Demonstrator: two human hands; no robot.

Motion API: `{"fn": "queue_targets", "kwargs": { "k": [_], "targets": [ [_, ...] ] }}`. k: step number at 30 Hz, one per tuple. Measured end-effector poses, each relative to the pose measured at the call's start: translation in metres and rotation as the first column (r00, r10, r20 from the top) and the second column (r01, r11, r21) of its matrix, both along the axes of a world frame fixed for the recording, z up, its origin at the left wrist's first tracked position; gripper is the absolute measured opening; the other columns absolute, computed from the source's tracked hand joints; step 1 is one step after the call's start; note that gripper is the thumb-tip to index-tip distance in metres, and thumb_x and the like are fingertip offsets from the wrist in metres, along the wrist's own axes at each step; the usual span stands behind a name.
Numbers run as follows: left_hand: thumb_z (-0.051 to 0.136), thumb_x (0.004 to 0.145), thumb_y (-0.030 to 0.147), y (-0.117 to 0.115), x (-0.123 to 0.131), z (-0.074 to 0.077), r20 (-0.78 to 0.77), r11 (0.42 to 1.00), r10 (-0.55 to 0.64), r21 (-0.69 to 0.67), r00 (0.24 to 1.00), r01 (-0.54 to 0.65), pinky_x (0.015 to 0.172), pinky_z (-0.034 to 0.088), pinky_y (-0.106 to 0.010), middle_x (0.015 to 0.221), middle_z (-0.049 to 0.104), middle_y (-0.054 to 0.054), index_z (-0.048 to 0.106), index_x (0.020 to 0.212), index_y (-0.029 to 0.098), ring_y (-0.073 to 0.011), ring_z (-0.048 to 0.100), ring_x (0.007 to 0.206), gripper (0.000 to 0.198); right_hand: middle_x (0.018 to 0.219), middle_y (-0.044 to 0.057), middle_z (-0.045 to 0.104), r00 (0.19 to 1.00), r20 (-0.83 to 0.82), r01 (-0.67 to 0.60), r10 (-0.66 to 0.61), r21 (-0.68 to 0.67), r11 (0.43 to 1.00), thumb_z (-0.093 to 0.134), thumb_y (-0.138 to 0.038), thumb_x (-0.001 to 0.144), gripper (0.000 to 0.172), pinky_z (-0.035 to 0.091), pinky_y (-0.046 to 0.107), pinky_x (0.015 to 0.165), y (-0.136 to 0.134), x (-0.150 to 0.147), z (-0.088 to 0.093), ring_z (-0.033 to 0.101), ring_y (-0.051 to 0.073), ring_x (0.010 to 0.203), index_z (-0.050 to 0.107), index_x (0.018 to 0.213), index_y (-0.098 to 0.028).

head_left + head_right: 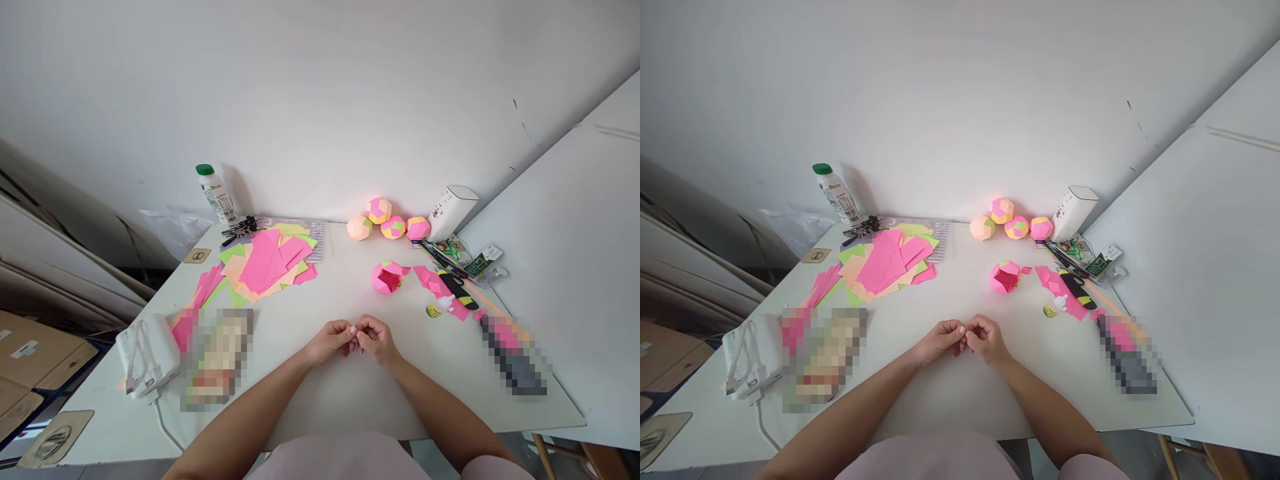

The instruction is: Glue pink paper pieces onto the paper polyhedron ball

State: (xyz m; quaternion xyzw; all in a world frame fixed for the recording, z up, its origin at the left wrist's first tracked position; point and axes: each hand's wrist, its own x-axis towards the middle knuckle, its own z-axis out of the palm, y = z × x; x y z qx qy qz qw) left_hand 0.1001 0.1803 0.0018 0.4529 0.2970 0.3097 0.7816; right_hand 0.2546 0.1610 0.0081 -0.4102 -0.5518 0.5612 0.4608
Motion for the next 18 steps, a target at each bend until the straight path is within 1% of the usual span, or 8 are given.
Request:
{"fn": "queue_targets", "kwargs": {
  "k": [4,8,13,18],
  "targets": [
    [0.062,0.074,0.061,-0.0004,-0.0006,0.0031,-0.007,1.0,-0.013,0.011,1.0,0.013,0.048,0.039,-0.022,0.06,0.057,-0.001,0.055,0.066,0.014,-0.0133,0.057,0.062,0.049,0.059,-0.003,0.059,1.0,-0.016,-0.011,0.011,0.003,1.0,0.06,-0.031,0.078,0.017,0.047,0.024,0.044,0.0008,0.003,0.0049,0.059,0.012,0.049,0.054,0.067,-0.019],
    [0.062,0.074,0.062,-0.0009,-0.0002,0.0031,-0.014,1.0,0.003,0.014,1.0,-0.002,0.048,0.037,-0.022,0.061,0.056,-0.001,0.053,0.064,0.014,-0.0118,0.054,0.059,0.05,0.069,-0.001,0.059,0.997,-0.053,-0.051,0.053,0.033,0.998,0.064,-0.033,0.079,0.016,0.052,0.028,0.051,0.0005,0.0031,0.0071,0.063,0.013,0.056,0.059,0.074,-0.018],
    [0.06,0.074,0.063,-0.0016,0.0017,-0.0011,-0.026,0.999,0.046,0.019,0.999,-0.045,0.045,0.034,-0.02,0.057,0.054,0.001,0.05,0.064,0.015,-0.0107,0.053,0.055,0.05,0.067,-0.001,0.06,0.999,-0.025,-0.021,0.023,0.065,0.998,0.065,-0.032,0.079,0.017,0.05,0.025,0.046,0.0007,0.0015,0.0042,0.061,0.011,0.052,0.061,0.071,-0.017],
    [0.057,0.076,0.064,-0.002,0.0028,-0.0048,-0.041,0.998,0.056,0.038,0.998,-0.054,0.044,0.032,-0.02,0.056,0.054,0.0,0.049,0.065,0.016,-0.01,0.05,0.052,0.05,0.067,-0.001,0.061,1.0,0.007,-0.006,0.005,0.078,0.997,0.063,-0.034,0.08,0.019,0.052,0.025,0.045,0.0006,0.0012,0.0034,0.06,0.011,0.05,0.061,0.07,-0.017]
  ]
}}
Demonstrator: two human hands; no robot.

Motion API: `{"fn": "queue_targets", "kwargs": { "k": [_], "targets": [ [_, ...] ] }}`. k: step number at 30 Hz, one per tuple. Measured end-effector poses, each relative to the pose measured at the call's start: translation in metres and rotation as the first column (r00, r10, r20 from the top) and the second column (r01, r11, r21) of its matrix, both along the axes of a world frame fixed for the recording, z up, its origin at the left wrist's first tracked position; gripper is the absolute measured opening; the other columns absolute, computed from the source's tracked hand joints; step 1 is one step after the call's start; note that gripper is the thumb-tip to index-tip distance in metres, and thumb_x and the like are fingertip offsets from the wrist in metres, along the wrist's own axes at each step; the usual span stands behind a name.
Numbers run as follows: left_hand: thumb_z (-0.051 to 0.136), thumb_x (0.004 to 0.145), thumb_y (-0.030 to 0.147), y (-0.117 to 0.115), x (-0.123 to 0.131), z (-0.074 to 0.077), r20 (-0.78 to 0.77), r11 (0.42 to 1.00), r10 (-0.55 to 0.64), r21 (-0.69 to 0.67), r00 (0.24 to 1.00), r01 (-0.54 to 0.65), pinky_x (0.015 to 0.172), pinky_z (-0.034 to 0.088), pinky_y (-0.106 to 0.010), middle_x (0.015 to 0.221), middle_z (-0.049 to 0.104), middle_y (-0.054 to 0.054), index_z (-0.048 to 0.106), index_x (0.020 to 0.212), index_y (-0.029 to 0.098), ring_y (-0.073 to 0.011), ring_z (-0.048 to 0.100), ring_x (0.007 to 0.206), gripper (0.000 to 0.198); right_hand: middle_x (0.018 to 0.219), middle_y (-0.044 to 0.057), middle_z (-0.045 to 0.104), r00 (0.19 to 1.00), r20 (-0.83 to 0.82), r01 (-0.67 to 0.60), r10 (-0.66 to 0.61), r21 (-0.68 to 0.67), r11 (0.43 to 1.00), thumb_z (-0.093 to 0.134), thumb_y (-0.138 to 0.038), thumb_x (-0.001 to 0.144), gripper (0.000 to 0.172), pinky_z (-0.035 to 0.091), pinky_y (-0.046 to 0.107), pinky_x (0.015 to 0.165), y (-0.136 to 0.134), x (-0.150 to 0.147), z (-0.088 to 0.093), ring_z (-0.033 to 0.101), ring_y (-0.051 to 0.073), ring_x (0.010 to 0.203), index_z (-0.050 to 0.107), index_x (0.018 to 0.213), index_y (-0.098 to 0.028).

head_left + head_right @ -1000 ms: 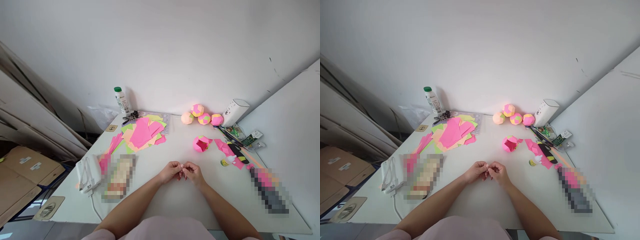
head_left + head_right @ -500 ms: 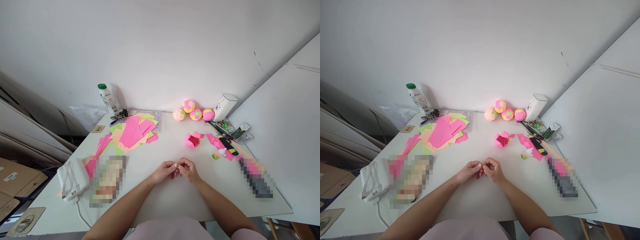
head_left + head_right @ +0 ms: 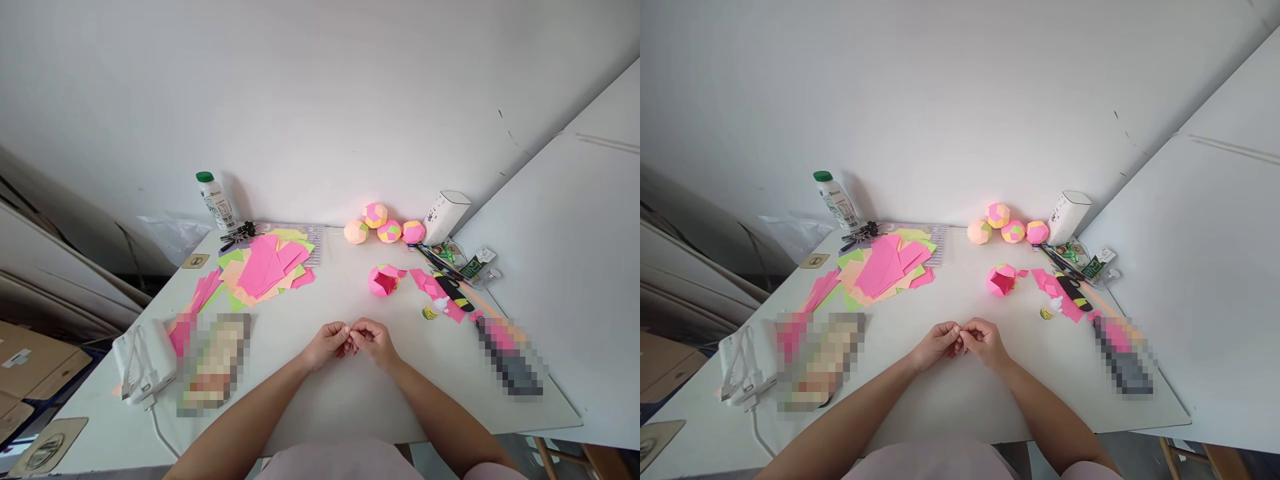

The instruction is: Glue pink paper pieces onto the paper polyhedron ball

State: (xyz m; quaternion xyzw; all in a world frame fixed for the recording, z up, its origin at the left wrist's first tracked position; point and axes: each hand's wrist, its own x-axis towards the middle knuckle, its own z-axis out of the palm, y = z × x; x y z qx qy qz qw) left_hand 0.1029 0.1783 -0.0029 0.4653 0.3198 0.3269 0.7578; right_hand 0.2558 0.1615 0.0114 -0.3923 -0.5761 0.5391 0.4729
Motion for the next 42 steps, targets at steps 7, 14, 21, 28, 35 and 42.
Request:
{"fn": "queue_targets", "kwargs": {
  "k": [7,14,21,28,35,42],
  "targets": [
    [0.056,0.074,0.068,-0.004,0.002,0.0,-0.039,0.999,0.042,0.028,0.998,-0.041,0.044,0.03,-0.021,0.056,0.051,0.003,0.048,0.065,0.017,-0.0071,0.042,0.047,0.053,0.064,-0.001,0.058,0.991,0.082,0.101,-0.11,0.107,0.989,0.061,-0.035,0.079,0.021,0.052,0.026,0.044,-0.003,-0.004,-0.001,0.06,0.012,0.049,0.055,0.066,-0.02],
    [0.056,0.074,0.067,-0.006,0.002,0.004,-0.042,1.0,0.01,0.029,0.999,-0.009,0.045,0.03,-0.021,0.058,0.049,0.003,0.049,0.064,0.016,-0.0064,0.041,0.047,0.052,0.063,-0.002,0.053,0.976,0.15,0.126,-0.155,0.185,0.975,0.057,-0.026,0.078,0.018,0.049,0.026,0.045,-0.007,-0.006,0.003,0.058,0.012,0.049,0.047,0.064,-0.021],
    [0.059,0.075,0.06,-0.002,-0.001,0.009,-0.04,0.997,0.066,-0.026,0.997,-0.067,0.044,0.03,-0.02,0.059,0.048,0.005,0.043,0.07,0.019,-0.0074,0.04,0.047,0.044,0.078,0.004,0.057,0.72,0.316,0.381,-0.619,0.565,0.732,0.053,-0.02,0.076,0.004,0.046,0.028,0.056,0.024,0.028,0.0,0.05,0.014,0.06,0.051,0.073,-0.022],
    [0.038,0.087,0.061,0.0,-0.009,0.011,-0.129,0.967,0.226,0.146,0.965,-0.207,0.053,0.038,-0.025,0.06,0.047,0.002,0.042,0.063,0.019,-0.011,0.044,0.054,0.048,0.097,0.011,0.063,0.592,0.513,0.366,-0.622,0.516,0.774,0.053,-0.027,0.081,0.031,0.047,0.03,0.06,0.052,0.055,-0.014,0.059,0.021,0.072,0.054,0.111,-0.021],
    [0.045,0.086,0.057,0.004,-0.028,0.012,-0.281,0.774,0.497,0.57,0.821,-0.274,0.097,0.044,-0.042,0.142,0.036,-0.011,0.037,0.133,0.027,-0.0266,0.043,0.126,0.056,0.085,0.004,0.068,0.793,0.52,0.075,-0.317,0.433,0.898,0.057,-0.023,0.08,0.023,0.049,0.024,0.055,0.027,0.035,-0.01,0.061,0.014,0.063,0.063,0.103,-0.022],
    [0.064,0.079,0.048,0.007,-0.03,-0.006,-0.357,0.609,0.505,0.793,0.786,-0.031,0.105,0.04,-0.05,0.15,0.017,-0.012,0.013,0.146,0.031,-0.0337,0.021,0.14,0.086,0.112,0.009,0.068,0.928,0.37,-0.153,0.037,0.291,0.944,0.052,-0.017,0.084,0.042,0.054,0.03,0.075,0.007,0.023,-0.002,0.065,0.017,0.092,0.053,0.125,-0.021]
  ]
}}
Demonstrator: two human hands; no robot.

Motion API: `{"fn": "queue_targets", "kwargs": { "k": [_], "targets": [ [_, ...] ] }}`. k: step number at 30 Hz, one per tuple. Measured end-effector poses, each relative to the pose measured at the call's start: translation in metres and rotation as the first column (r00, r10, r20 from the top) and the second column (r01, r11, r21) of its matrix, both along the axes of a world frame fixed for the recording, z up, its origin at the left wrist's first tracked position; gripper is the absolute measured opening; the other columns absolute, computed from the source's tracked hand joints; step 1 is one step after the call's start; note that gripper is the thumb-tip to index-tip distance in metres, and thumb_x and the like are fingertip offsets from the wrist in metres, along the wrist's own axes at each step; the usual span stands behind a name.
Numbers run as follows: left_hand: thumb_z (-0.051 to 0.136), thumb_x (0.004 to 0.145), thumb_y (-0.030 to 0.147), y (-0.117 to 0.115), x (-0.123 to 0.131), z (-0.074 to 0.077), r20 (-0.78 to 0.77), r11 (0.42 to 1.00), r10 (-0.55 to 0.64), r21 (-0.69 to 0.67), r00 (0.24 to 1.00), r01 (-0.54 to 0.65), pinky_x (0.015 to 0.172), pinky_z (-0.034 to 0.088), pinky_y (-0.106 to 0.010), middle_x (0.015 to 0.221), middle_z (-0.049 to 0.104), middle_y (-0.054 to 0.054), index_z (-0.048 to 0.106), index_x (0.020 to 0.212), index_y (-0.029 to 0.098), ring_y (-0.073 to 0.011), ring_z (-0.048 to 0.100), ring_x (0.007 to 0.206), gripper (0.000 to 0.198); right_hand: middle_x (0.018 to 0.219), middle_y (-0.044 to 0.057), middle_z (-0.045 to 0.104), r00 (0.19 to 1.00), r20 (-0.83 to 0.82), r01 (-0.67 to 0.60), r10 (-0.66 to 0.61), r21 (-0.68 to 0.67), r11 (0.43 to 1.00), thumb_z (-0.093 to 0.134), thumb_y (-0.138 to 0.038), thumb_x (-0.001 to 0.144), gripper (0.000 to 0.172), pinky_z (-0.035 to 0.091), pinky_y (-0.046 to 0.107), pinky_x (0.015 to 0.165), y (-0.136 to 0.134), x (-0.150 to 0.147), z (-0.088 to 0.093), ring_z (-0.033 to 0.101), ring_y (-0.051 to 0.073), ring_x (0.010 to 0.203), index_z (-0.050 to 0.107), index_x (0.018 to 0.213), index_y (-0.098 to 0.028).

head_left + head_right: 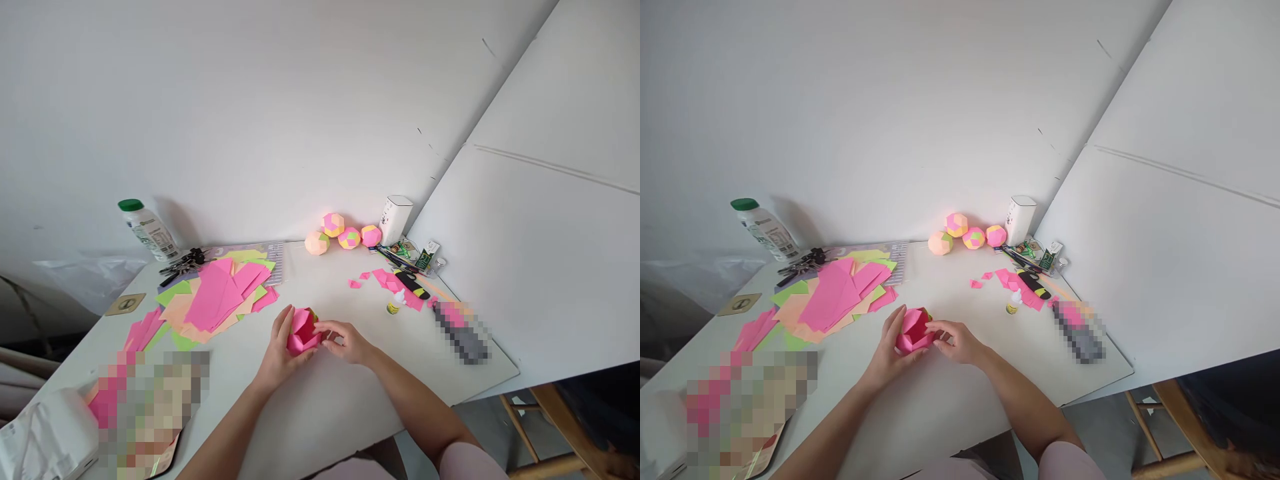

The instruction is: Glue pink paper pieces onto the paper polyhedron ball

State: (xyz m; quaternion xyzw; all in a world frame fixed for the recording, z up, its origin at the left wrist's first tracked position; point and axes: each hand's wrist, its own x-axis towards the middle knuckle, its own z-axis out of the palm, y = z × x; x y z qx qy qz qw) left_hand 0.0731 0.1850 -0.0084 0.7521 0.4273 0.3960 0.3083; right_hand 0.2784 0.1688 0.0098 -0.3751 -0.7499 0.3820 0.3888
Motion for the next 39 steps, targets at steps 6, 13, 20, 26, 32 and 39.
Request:
{"fn": "queue_targets", "kwargs": {
  "k": [6,13,20,26,32,39],
  "targets": [
    [0.066,0.077,0.046,0.004,-0.005,-0.001,0.016,0.998,0.054,0.018,0.998,-0.054,0.093,0.051,-0.046,0.142,0.031,-0.012,0.025,0.142,0.031,-0.0341,0.035,0.133,0.079,0.112,0.01,0.064,0.851,0.075,0.491,-0.52,0.237,0.838,0.048,-0.028,0.087,0.028,0.051,0.037,0.085,0.024,0.02,-0.014,0.061,0.022,0.1,0.06,0.112,-0.023],
    [0.067,0.076,0.046,0.009,-0.004,-0.005,0.075,0.994,0.111,-0.03,0.991,-0.109,0.097,0.048,-0.05,0.142,0.029,-0.011,0.024,0.142,0.032,-0.0335,0.03,0.136,0.081,0.15,0.024,0.021,0.106,0.49,0.854,-0.865,0.401,0.332,0.046,-0.038,0.087,0.058,0.014,0.062,0.105,0.084,0.063,-0.007,0.003,0.041,0.141,0.04,0.137,-0.009],
    [0.067,0.076,0.045,0.014,-0.005,-0.01,0.108,0.993,0.118,-0.016,0.987,-0.117,0.1,0.045,-0.05,0.143,0.028,-0.012,0.025,0.142,0.03,-0.0334,0.028,0.136,0.08,0.14,0.024,0.039,0.1,0.623,0.887,-0.776,0.297,0.353,0.038,-0.045,0.09,0.054,0.016,0.064,0.099,0.119,0.07,-0.013,0.026,0.043,0.13,0.051,0.129,-0.011],
    [0.066,0.077,0.045,0.017,-0.005,-0.01,0.099,0.991,0.13,-0.002,0.987,-0.13,0.099,0.046,-0.048,0.143,0.028,-0.013,0.025,0.141,0.028,-0.0326,0.029,0.136,0.079,0.115,0.014,0.06,0.333,0.614,0.678,-0.715,0.371,0.634,0.044,-0.037,0.09,0.032,0.027,0.052,0.097,0.119,0.04,-0.024,0.045,0.032,0.111,0.068,0.1,-0.019],
    [0.066,0.077,0.045,0.015,-0.006,-0.007,0.102,0.99,0.142,-0.026,0.985,-0.14,0.1,0.046,-0.048,0.142,0.029,-0.014,0.026,0.141,0.027,-0.0324,0.03,0.135,0.078,0.106,0.009,0.063,0.547,0.584,0.411,-0.599,0.436,0.801,0.048,-0.024,0.089,0.021,0.028,0.044,0.1,0.081,0.023,-0.025,0.049,0.025,0.105,0.067,0.094,-0.021],
    [0.066,0.076,0.045,0.011,-0.007,0.0,0.103,0.991,0.128,-0.062,0.986,-0.122,0.101,0.044,-0.05,0.141,0.031,-0.013,0.026,0.142,0.028,-0.033,0.031,0.135,0.079,0.111,0.008,0.064,0.683,0.548,0.235,-0.483,0.461,0.856,0.056,-0.021,0.081,0.02,0.034,0.041,0.098,0.032,0.021,-0.026,0.051,0.024,0.11,0.067,0.098,-0.022]
  ]
}}
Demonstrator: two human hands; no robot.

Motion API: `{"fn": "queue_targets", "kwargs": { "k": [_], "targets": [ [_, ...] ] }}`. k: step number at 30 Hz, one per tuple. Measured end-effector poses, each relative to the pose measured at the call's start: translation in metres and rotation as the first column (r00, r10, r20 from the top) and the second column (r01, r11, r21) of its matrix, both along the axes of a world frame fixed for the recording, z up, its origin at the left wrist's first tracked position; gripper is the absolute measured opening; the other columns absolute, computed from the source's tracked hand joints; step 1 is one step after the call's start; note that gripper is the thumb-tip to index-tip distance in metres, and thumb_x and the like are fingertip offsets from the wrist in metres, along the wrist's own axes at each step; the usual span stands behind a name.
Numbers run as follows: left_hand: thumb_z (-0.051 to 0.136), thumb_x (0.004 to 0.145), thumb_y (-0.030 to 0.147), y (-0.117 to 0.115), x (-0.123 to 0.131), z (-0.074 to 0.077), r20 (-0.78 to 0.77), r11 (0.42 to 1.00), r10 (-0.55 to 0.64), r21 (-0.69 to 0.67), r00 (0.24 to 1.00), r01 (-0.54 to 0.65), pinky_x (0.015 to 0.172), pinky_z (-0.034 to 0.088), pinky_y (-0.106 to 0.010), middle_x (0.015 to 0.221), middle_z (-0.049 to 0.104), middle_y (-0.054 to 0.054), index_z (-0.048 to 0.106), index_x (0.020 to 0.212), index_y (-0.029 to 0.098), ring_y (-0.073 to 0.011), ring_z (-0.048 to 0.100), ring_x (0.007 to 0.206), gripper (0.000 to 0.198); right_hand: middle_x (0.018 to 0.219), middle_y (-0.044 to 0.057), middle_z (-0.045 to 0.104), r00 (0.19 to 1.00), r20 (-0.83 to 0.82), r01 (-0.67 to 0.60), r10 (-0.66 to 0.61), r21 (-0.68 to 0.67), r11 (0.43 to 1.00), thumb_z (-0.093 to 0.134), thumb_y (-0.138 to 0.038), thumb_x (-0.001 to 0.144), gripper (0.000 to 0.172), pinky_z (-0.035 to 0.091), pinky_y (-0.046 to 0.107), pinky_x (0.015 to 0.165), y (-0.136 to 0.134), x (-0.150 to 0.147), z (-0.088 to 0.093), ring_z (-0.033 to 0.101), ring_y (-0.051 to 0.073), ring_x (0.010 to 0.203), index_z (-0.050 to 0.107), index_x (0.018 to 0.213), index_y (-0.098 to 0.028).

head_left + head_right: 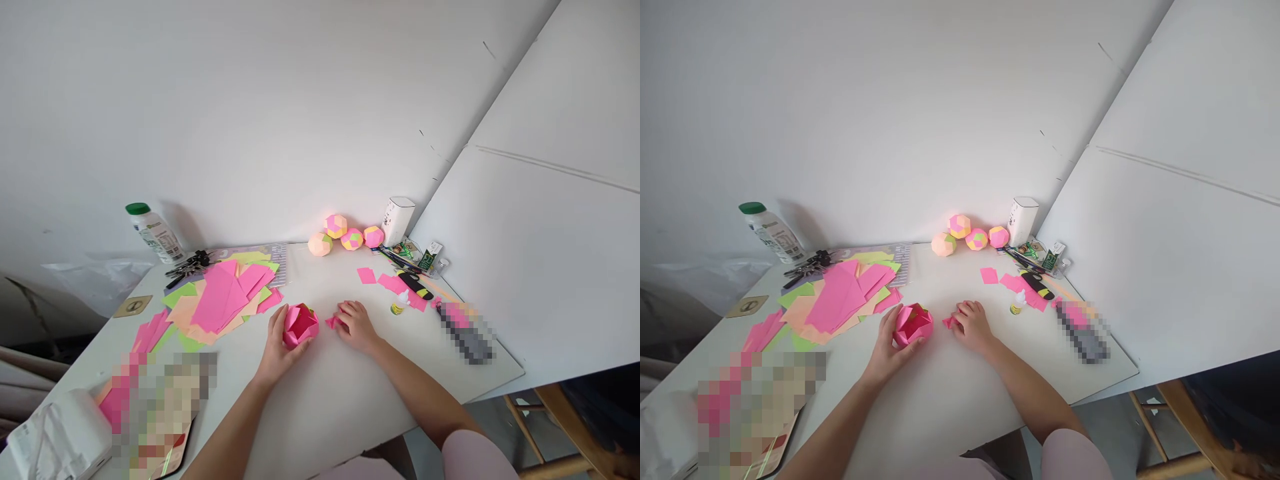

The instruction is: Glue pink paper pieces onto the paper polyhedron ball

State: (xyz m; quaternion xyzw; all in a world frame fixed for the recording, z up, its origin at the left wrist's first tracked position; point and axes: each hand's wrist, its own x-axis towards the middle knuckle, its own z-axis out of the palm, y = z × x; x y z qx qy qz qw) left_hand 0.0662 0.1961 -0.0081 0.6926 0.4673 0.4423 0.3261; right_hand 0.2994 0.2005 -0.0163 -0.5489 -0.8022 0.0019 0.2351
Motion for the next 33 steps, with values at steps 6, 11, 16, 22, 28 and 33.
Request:
{"fn": "queue_targets", "kwargs": {
  "k": [6,11,16,22,28,33],
  "targets": [
    [0.065,0.077,0.044,0.001,-0.006,0.001,-0.041,0.998,-0.061,0.023,0.997,0.062,0.1,0.044,-0.05,0.142,0.029,-0.013,0.023,0.143,0.029,-0.0328,0.03,0.135,0.079,0.119,0.013,0.061,0.992,-0.066,-0.112,0.111,-0.004,0.994,0.057,-0.028,0.082,0.025,0.037,0.047,0.099,-0.01,-0.008,0.002,0.053,0.027,0.113,0.066,0.104,-0.021],
    [0.066,0.076,0.045,0.001,-0.011,0.007,-0.083,0.996,-0.079,0.035,0.993,0.082,0.099,0.046,-0.05,0.145,0.024,-0.012,0.019,0.145,0.032,-0.033,0.028,0.137,0.084,0.119,0.014,0.061,0.981,-0.146,-0.122,0.126,0.035,0.992,0.053,-0.029,0.086,0.024,0.034,0.052,0.104,-0.009,-0.004,0.008,0.057,0.026,0.11,0.066,0.105,-0.021],
    [0.067,0.075,0.047,0.001,-0.013,0.009,-0.116,0.993,-0.091,0.058,0.989,0.099,0.101,0.043,-0.052,0.145,0.023,-0.013,0.017,0.145,0.031,-0.0335,0.03,0.135,0.088,0.121,0.014,0.059,0.947,-0.318,-0.03,0.053,0.076,0.997,0.042,-0.022,0.09,0.028,0.047,0.043,0.096,-0.004,0.018,0.011,0.056,0.024,0.113,0.065,0.105,-0.02],
    [0.065,0.076,0.049,0.001,-0.012,0.012,-0.192,0.991,-0.007,0.132,0.981,0.033,0.099,0.042,-0.053,0.144,0.027,-0.015,0.021,0.144,0.027,-0.035,0.031,0.134,0.084,0.118,0.013,0.059,0.958,-0.243,-0.131,0.152,0.099,0.986,0.051,-0.024,0.085,0.025,0.047,0.046,0.096,-0.004,0.02,0.013,0.052,0.026,0.115,0.065,0.105,-0.021],
    [0.054,0.085,0.026,-0.018,0.002,0.016,-0.036,0.862,0.239,0.469,0.97,-0.195,0.086,0.046,-0.043,0.099,0.059,-0.008,0.058,0.107,0.024,-0.0248,0.056,0.099,0.022,0.116,0.012,0.06,0.976,-0.005,-0.217,0.218,0.071,0.974,0.053,-0.02,0.086,0.022,0.038,0.055,0.101,-0.006,0.002,0.006,0.045,0.03,0.122,0.068,0.102,-0.022],
    [0.044,0.087,0.017,-0.058,0.033,0.009,-0.372,0.817,-0.156,0.473,0.915,0.331,0.055,0.039,-0.03,0.061,0.055,-0.003,0.061,0.086,0.021,-0.0167,0.051,0.058,0.018,0.093,0.005,0.068,0.968,-0.018,-0.249,0.25,0.059,0.967,0.046,-0.015,0.09,0.026,0.035,0.053,0.105,-0.003,0.002,0.004,0.049,0.026,0.116,0.07,0.088,-0.023]
  ]
}}
